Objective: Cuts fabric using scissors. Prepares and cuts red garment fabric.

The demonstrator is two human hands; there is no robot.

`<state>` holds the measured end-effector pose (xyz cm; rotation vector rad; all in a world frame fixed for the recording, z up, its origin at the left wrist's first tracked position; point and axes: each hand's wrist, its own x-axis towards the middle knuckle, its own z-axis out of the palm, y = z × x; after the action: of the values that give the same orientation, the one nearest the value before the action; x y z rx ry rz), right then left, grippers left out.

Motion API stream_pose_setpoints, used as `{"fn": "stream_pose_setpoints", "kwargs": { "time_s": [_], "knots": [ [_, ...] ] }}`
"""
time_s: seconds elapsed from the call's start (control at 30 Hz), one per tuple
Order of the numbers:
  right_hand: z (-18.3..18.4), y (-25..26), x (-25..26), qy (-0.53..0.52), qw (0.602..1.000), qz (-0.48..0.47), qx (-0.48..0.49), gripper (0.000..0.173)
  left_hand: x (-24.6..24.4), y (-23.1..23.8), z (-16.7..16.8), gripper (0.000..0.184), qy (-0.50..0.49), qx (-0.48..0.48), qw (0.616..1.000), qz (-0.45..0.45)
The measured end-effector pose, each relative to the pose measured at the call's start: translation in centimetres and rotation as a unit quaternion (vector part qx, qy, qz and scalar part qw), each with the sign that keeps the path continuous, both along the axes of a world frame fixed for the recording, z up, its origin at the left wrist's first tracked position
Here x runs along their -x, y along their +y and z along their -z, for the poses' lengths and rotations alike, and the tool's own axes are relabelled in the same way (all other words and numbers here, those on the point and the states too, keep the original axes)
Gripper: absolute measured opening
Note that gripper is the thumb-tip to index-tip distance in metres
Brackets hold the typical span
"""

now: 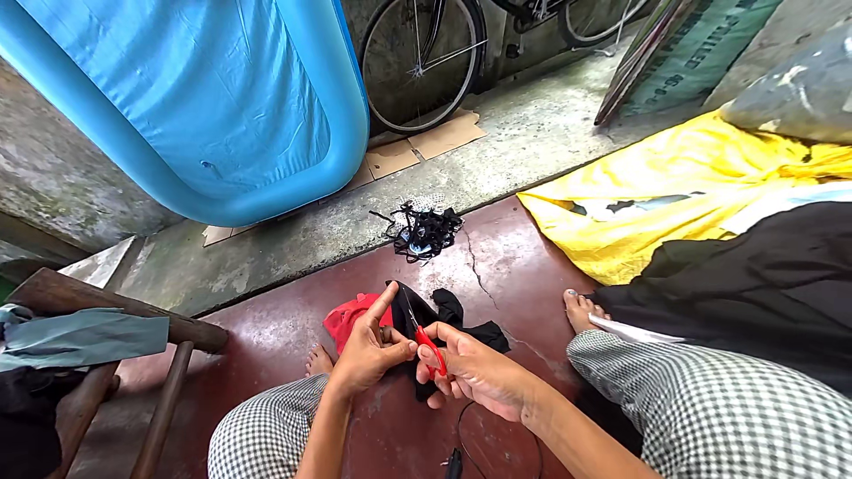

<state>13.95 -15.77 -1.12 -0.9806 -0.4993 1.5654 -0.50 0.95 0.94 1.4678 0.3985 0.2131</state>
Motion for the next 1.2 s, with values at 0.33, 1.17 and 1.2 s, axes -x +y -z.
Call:
{"fn": "stream_pose_setpoints", "kwargs": {
  "time_s": [0.33,1.17,1.2],
  "knots": [
    [-0.2,0.2,0.0,-0.160,0.986,0.008,0.041,0.037,-0.2,0.8,1.1,0.110,0.026,0.019,0.999,0.024],
    [-1.2,-1.0,-0.9,-0.176,0.982,-0.057,0.047,0.037,-1.4,0.5,0.6,0.075,-0.009,0.006,0.979,-0.204],
    [-1.1,-1.0,-0.9,-0.160,0.984,-0.058,0.041,0.037,-1.3,0.4,0.5,0.075,-0.011,0.009,0.979,-0.205]
  ]
}}
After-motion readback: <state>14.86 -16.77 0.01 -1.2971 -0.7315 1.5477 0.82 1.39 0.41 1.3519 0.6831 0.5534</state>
